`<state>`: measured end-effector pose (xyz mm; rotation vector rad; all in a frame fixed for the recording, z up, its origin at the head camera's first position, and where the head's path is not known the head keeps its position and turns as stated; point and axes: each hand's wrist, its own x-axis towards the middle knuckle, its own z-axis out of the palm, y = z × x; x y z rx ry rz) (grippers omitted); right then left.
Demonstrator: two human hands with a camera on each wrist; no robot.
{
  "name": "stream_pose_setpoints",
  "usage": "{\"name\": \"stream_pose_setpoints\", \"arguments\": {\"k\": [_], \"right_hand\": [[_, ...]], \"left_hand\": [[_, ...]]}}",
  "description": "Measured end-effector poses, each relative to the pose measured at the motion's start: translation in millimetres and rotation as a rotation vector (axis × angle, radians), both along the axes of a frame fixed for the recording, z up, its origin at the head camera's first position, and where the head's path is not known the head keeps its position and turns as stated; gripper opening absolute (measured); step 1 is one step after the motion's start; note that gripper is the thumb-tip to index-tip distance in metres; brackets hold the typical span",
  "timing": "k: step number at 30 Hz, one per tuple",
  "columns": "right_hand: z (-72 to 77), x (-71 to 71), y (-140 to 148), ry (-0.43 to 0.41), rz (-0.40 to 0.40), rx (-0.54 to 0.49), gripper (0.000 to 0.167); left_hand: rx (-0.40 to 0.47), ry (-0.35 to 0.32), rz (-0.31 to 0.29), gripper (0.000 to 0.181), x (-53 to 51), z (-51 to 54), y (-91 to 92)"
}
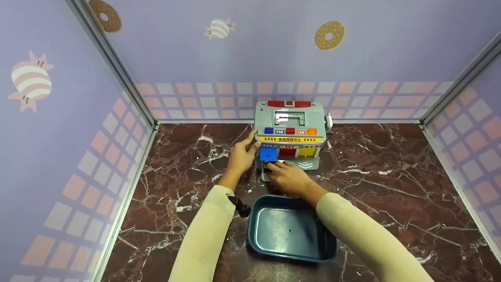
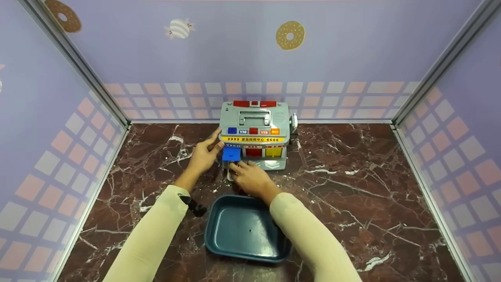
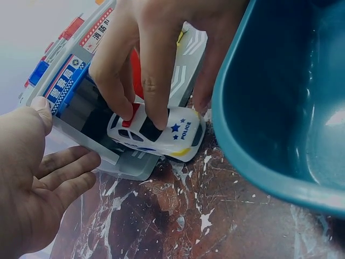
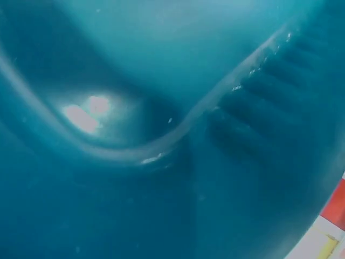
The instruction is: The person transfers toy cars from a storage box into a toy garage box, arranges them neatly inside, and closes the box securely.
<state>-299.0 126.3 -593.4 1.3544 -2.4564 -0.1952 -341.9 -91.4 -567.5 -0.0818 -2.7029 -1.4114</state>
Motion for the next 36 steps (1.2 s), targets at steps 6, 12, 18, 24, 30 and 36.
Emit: {"name": "stream_pose_setpoints", "arguments": {"k": [6,12,18,24,30,36], "right_hand": [[-0.8,1.0,4,-0.039,-0.033,0.010,0.036],[0.6,2.1,7,-0.121,-0.103,0.060,0.049],[2.0,1.8,10,-0.161,-0.148,0.093,0.056],[4.4,1.0,9,-0.180,-0.170,0.093,0.063],[6.9,0.1,8,-0.175,-0.183,0.055,0.054],[11.8,-1.9,6,-0.247,-0.233,0.106,0.056]], "left_hand": [[-0.004,-0.003,0.003,0.060,-0.1,-0.9,-0.5],[-0.006,0.008,0.010,0.060,-0.4,-2.6,-0.5],[0.000,0.024,0.002,0.062,-0.4,-2.9,0.3],[0.018,0.035,-0.006,0.060,-0.9,-2.3,0.0],[0.009,0.046,-0.011,0.060,0.5,-1.4,0.4],[0.008,0.032,0.002,0.059,0.8,-0.1,0.9]]}}
